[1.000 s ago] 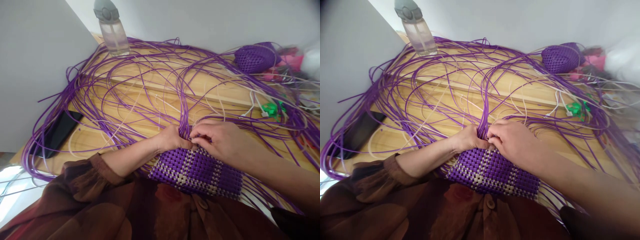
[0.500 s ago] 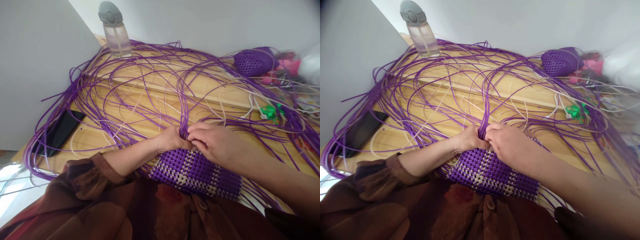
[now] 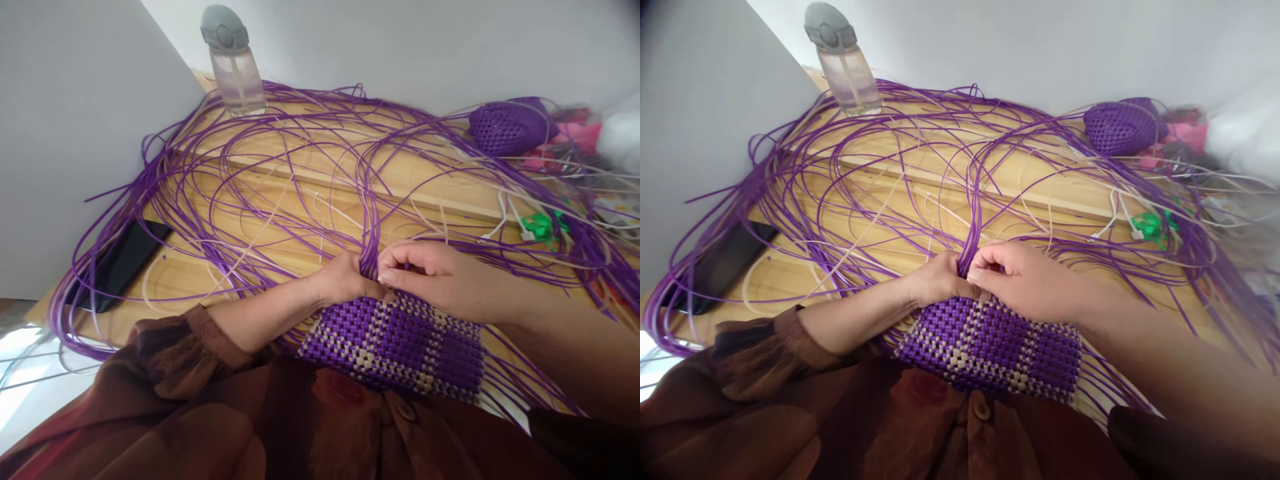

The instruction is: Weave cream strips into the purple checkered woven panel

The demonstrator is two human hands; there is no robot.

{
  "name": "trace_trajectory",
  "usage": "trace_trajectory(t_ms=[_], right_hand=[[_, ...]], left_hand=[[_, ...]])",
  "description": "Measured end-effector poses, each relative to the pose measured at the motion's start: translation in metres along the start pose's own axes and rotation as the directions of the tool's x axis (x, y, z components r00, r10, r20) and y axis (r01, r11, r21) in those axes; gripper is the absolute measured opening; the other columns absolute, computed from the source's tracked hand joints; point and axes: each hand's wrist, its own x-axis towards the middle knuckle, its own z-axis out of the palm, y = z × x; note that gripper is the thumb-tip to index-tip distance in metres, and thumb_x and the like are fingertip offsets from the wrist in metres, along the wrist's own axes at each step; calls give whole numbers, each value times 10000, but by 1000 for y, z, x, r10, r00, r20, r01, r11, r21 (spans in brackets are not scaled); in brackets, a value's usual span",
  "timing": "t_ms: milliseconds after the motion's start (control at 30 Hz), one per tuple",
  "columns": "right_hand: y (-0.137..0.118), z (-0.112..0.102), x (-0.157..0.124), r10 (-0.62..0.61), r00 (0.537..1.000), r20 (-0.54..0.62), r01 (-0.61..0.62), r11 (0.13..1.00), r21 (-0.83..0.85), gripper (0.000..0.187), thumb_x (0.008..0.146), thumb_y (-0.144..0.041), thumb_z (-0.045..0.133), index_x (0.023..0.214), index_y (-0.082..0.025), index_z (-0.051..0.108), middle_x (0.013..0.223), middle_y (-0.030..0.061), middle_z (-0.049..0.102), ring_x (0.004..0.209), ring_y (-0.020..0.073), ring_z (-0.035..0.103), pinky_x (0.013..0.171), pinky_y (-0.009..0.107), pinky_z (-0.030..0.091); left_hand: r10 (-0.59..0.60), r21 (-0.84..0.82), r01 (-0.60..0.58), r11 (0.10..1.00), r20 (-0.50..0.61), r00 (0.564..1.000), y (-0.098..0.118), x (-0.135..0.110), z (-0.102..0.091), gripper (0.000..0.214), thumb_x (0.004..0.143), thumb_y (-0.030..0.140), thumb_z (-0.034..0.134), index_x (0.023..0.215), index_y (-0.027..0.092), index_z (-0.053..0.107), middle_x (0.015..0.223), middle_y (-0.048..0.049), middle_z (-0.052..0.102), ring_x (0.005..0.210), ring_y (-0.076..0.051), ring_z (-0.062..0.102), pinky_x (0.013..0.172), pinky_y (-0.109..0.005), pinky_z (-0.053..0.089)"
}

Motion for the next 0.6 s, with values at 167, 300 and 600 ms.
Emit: trace_trajectory(t_ms=[167,300,600], right_hand=[[1,3,-5,-186,980,-65,163,951,-263,119,844,-246,618,889,-211,722,942,45,666,841,171,597,783,315,428],[-7,6,-2,-157,983,-90,132,963,-234,126,848,-197,569,780,-184,674,786,29,639,709,139,560,674,282,405],[1,-4,8,-9,1000,24,11,996,-93,186,864,-273,575,911,-243,752,819,-9,727,694,124,621,626,248,427]], left_hand=[[13,3,-13,1000,-38,999,-4,2,0,265,551,244,813,709,127,635,658,33,561,628,-103,496,616,-233,389],[2,2,-2,1000,-29,1000,-3,2,0,255,531,242,827,664,122,646,628,35,573,619,-108,514,630,-238,409],[-45,11,46,999,-24,999,5,0,1,260,536,246,854,702,119,698,647,23,610,607,-101,522,609,-237,409]])
